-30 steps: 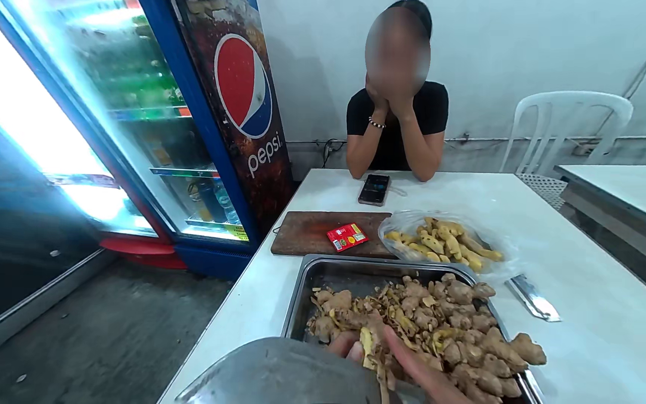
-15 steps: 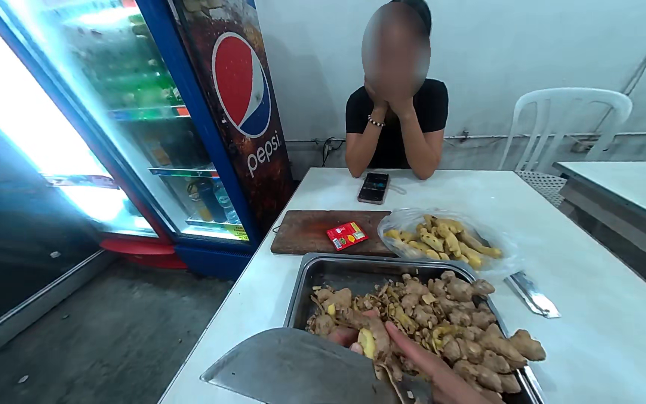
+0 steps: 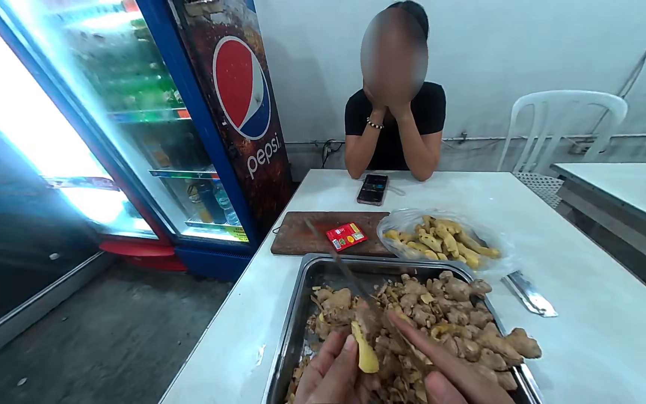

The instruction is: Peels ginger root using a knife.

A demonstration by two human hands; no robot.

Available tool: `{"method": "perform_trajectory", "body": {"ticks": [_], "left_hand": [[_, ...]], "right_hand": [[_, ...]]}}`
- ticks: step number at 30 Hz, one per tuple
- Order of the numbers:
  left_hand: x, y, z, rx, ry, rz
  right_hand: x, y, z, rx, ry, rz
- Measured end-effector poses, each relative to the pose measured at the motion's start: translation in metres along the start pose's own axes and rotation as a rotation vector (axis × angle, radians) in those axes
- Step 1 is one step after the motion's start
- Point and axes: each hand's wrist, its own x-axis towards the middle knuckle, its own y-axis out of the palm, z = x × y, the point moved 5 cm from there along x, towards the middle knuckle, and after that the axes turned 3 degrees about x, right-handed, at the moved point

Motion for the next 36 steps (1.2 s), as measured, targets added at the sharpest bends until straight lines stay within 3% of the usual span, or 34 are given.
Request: {"method": "perform_trajectory", "body": {"ticks": [4, 13, 22, 28, 36], "left_hand": [[-0.003, -0.002, 0.001, -0.125, -0.004, -0.011], [-0.001, -0.010, 0.010, -0.239, -0.087, 0.132], [0.012, -0.004, 0.001, -0.014, 0.109, 0.302], [0.011, -0.003, 0.000, 0.014, 0.088, 0.274], [0.006, 0.000, 0.017, -0.334, 0.011, 0.244]], "right_hand": [[-0.005, 0.006, -0.003, -0.207, 0.071, 0.011], [-0.006, 0.015, 0.005, -0.326, 0.024, -0.005], [-0.003, 0.011, 0.005, -0.308, -0.005, 0.014], [-0.003, 0.012, 0.006, -0.278, 0.030, 0.043], [-0.006, 0.016, 0.003, -0.471, -0.099, -0.074]]}}
